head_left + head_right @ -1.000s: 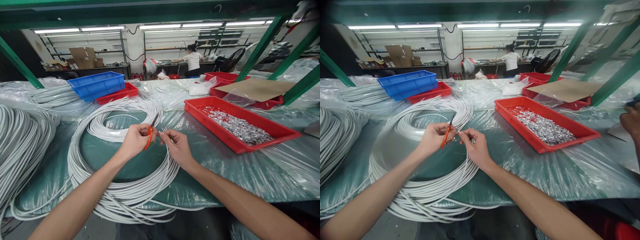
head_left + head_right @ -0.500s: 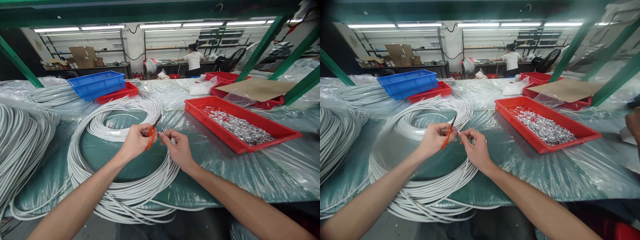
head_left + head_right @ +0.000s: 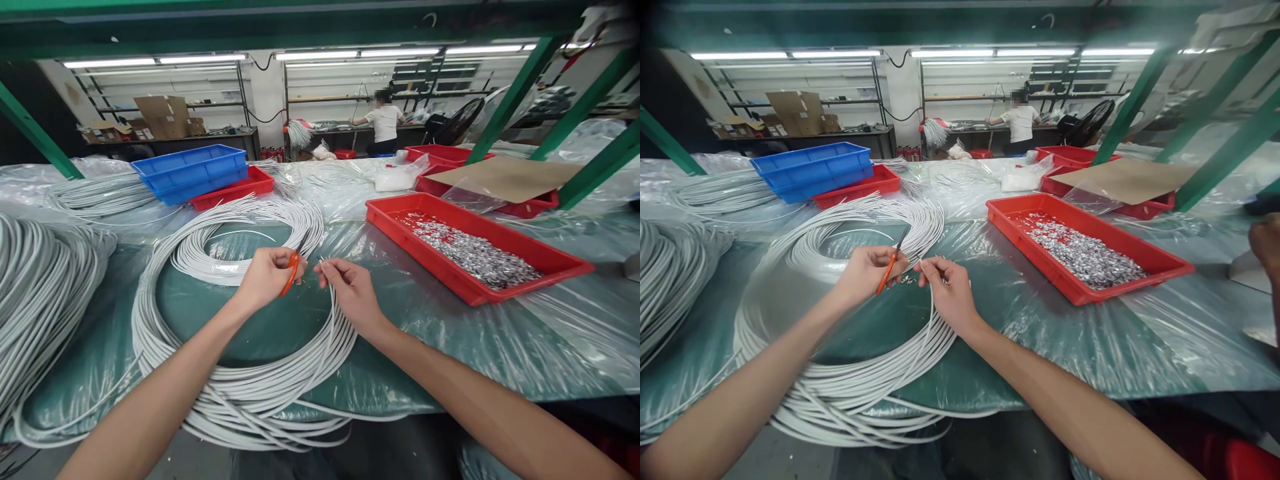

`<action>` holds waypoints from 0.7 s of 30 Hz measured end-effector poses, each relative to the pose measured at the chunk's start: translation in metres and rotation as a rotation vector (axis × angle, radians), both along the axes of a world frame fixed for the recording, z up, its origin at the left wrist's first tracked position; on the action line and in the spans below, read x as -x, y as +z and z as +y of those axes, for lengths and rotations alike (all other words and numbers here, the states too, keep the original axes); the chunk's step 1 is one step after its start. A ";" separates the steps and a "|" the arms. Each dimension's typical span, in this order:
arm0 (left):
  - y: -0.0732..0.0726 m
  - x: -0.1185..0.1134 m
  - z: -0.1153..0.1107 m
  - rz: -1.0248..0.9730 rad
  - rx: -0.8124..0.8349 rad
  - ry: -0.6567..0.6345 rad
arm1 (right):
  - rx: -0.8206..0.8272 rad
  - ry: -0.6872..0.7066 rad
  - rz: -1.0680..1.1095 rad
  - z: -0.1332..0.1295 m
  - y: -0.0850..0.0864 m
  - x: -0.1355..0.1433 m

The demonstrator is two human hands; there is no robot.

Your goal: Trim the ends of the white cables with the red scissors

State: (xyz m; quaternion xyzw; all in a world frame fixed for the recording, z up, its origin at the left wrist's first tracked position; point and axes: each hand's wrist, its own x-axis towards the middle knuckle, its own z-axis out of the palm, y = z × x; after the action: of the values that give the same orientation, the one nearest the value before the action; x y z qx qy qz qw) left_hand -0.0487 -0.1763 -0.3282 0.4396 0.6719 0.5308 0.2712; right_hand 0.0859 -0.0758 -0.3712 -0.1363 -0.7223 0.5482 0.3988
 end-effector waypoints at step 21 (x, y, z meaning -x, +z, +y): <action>-0.022 0.031 0.007 0.420 0.078 0.128 | 0.080 0.073 0.037 0.011 0.002 0.000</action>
State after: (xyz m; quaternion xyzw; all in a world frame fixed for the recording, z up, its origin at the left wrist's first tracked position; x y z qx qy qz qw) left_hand -0.0800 -0.1690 -0.3497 0.4862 0.7602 0.4172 0.1077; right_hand 0.0857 -0.0643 -0.3689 -0.1156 -0.6967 0.5932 0.3864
